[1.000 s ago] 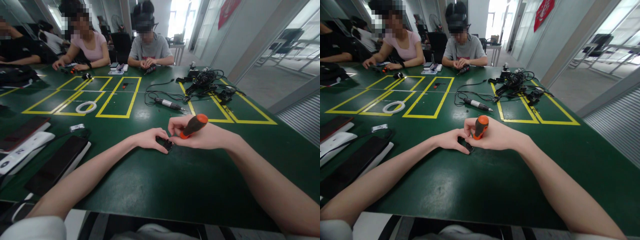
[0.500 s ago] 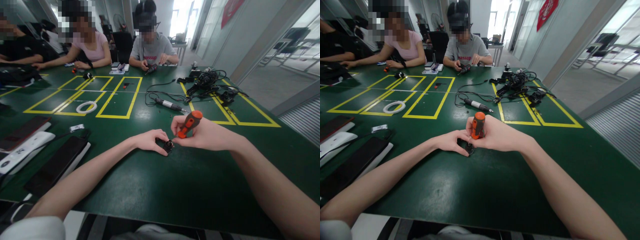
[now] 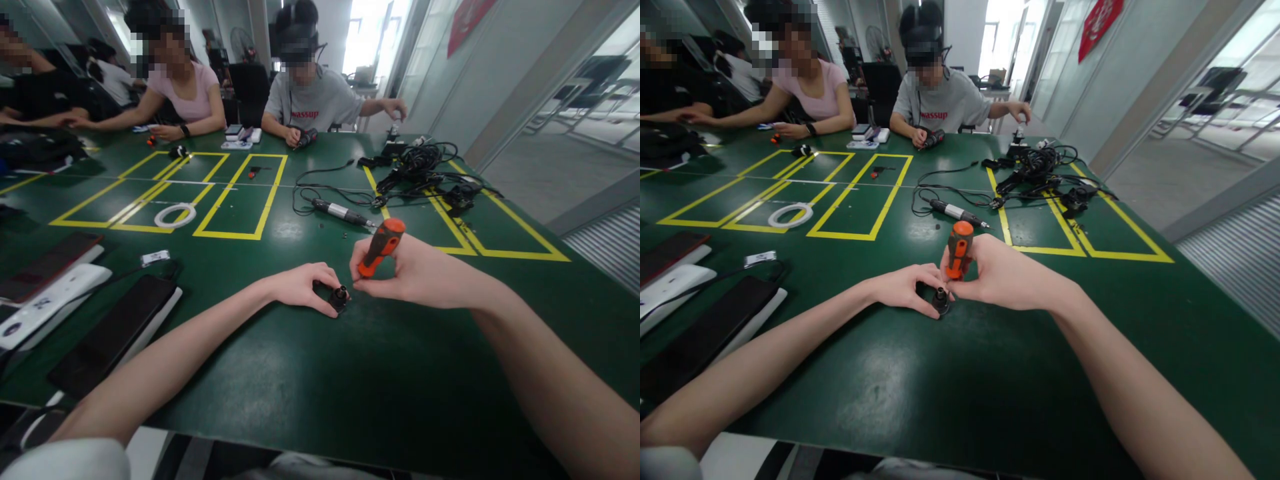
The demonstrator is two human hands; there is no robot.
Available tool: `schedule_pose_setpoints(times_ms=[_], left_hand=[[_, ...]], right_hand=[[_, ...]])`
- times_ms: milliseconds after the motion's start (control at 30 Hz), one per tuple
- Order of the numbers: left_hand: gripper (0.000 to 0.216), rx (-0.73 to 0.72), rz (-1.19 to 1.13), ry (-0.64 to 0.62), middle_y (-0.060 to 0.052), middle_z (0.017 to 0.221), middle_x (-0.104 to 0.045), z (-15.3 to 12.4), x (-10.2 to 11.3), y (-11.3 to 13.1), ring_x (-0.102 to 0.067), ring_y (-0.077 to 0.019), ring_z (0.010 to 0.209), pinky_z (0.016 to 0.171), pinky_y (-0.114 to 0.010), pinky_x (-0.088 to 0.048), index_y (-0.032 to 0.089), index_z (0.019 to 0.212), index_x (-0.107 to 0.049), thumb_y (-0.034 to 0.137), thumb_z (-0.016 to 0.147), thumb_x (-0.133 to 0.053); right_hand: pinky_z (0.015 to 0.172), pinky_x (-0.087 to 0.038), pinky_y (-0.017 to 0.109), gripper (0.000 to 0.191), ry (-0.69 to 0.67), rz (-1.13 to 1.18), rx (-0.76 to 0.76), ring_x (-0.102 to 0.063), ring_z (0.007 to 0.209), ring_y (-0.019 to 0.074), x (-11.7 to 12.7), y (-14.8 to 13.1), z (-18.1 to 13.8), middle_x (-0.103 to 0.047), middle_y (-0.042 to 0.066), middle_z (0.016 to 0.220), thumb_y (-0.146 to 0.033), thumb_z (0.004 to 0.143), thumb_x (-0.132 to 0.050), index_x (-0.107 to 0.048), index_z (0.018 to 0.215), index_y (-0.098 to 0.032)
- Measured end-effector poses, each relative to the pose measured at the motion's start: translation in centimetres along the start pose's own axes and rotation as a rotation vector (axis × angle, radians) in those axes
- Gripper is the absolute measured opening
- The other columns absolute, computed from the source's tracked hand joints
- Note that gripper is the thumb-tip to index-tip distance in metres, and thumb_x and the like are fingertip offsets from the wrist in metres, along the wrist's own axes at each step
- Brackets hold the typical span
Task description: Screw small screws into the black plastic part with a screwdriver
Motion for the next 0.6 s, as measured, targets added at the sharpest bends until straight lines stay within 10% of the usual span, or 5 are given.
schedule_pose_setpoints(times_ms=[600], left_hand=[[0.028,-0.016,-0.022,-0.003,-0.004,0.108,-0.075,-0.1,-0.2,-0.3,-0.062,-0.0228,0.11,0.106,-0.036,-0.041,0.021,0.101,-0.082,0.029,0.075,-0.089]], right_hand=[[0.068,-0.06,0.032,0.017,0.294,0.377,-0.052,-0.069,0.07,0.0182,-2.9,1.5,-1.4,-0.076,0.003,0.082,-0.025,0.076,-0.083,-0.071,0.088,-0.02]])
Point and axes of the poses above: each hand's wrist, its own z-axis towards the middle knuckle, its own x-axis out of the back of the hand, y = z × x, the point moved 2 cm from there along z, towards the middle knuckle
